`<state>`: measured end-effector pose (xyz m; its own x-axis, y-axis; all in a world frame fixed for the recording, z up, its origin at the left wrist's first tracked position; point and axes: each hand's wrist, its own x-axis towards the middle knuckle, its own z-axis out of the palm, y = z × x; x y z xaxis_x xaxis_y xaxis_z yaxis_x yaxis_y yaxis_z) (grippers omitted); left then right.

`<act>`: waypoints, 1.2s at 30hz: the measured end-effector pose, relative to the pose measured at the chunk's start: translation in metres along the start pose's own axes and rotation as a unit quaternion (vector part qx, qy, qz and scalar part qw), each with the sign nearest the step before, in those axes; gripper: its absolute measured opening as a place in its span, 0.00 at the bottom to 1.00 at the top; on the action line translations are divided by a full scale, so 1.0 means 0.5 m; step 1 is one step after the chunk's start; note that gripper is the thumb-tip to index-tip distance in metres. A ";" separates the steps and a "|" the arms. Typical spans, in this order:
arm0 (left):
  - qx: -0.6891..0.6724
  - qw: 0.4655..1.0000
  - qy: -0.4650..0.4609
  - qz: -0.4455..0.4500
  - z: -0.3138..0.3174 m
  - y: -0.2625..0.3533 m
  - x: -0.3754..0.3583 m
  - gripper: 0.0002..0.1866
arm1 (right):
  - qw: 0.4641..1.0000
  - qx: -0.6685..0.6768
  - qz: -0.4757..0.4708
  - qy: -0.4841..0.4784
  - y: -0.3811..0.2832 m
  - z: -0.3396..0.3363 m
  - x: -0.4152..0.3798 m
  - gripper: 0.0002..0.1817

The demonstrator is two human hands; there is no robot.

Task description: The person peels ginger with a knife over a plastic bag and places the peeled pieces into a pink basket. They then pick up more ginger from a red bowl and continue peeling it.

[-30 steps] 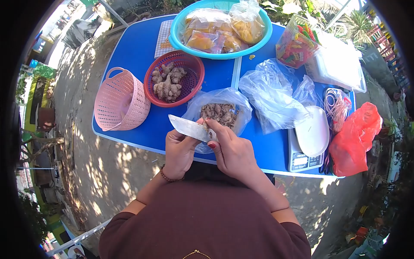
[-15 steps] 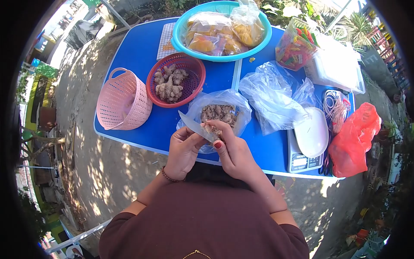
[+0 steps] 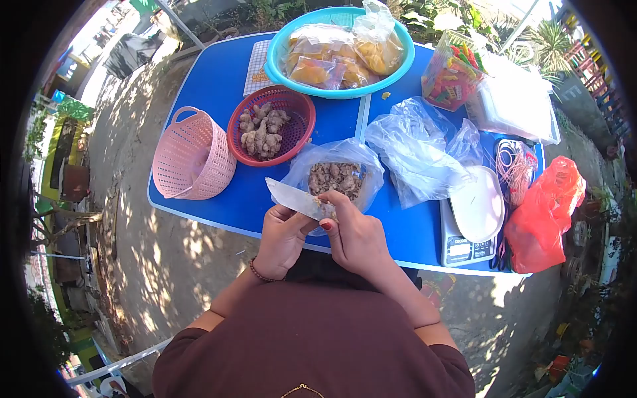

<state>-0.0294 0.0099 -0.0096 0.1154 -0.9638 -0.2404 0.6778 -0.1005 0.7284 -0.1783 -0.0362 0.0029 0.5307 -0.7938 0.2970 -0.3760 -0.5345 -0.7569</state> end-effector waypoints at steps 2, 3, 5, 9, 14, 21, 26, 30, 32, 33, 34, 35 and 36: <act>0.002 0.999 -0.030 -0.020 -0.014 -0.008 0.000 0.06 | 0.999 0.034 0.018 0.012 0.006 0.009 -0.003 0.20; -0.010 0.999 -0.021 -0.023 -0.010 -0.002 0.004 0.06 | 0.997 0.070 0.036 0.006 0.008 0.008 0.000 0.20; -0.038 0.999 -0.001 -0.028 0.001 0.010 0.013 0.06 | 0.982 0.166 0.080 -0.032 0.010 -0.001 0.005 0.21; -0.053 0.998 -0.018 -0.013 -0.011 0.015 0.019 0.09 | 0.961 0.234 0.100 -0.105 -0.013 -0.034 0.018 0.23; -0.038 0.999 -0.010 -0.012 -0.017 0.012 0.022 0.11 | 0.991 0.114 0.005 -0.063 -0.001 -0.020 0.025 0.23; -0.069 0.996 0.018 -0.049 -0.005 0.007 0.034 0.10 | 0.999 -0.024 -0.014 -0.016 0.009 0.003 0.022 0.22; -0.039 0.997 -0.007 -0.068 -0.009 -0.012 0.038 0.08 | 1.000 -0.016 0.017 0.006 0.024 0.001 0.023 0.21; -0.024 0.998 0.015 -0.051 -0.004 0.002 0.046 0.08 | 0.997 0.077 0.024 -0.009 0.014 -0.013 0.034 0.20; -0.022 0.998 0.032 -0.041 0.001 0.002 0.043 0.08 | 0.999 0.036 0.009 -0.016 0.008 -0.017 0.036 0.20; -0.020 0.999 0.032 -0.036 0.002 0.001 0.041 0.08 | 1.000 0.008 0.011 -0.027 0.005 -0.022 0.037 0.20; -0.018 0.999 0.032 -0.030 0.003 0.002 0.040 0.09 | 0.999 -0.020 0.013 -0.037 0.004 -0.024 0.038 0.20; -0.015 0.999 0.032 -0.024 0.003 0.002 0.038 0.09 | 0.999 -0.019 0.011 -0.038 0.004 -0.022 0.038 0.20; -0.010 0.999 0.029 -0.020 0.000 0.002 0.037 0.09 | 0.999 -0.018 0.009 -0.038 0.005 -0.021 0.038 0.20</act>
<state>-0.0269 -0.0080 -0.0134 0.1293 -0.9429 -0.3069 0.6967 -0.1338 0.7048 -0.1770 -0.0556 0.0127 0.5798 -0.7795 0.2370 -0.4129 -0.5319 -0.7393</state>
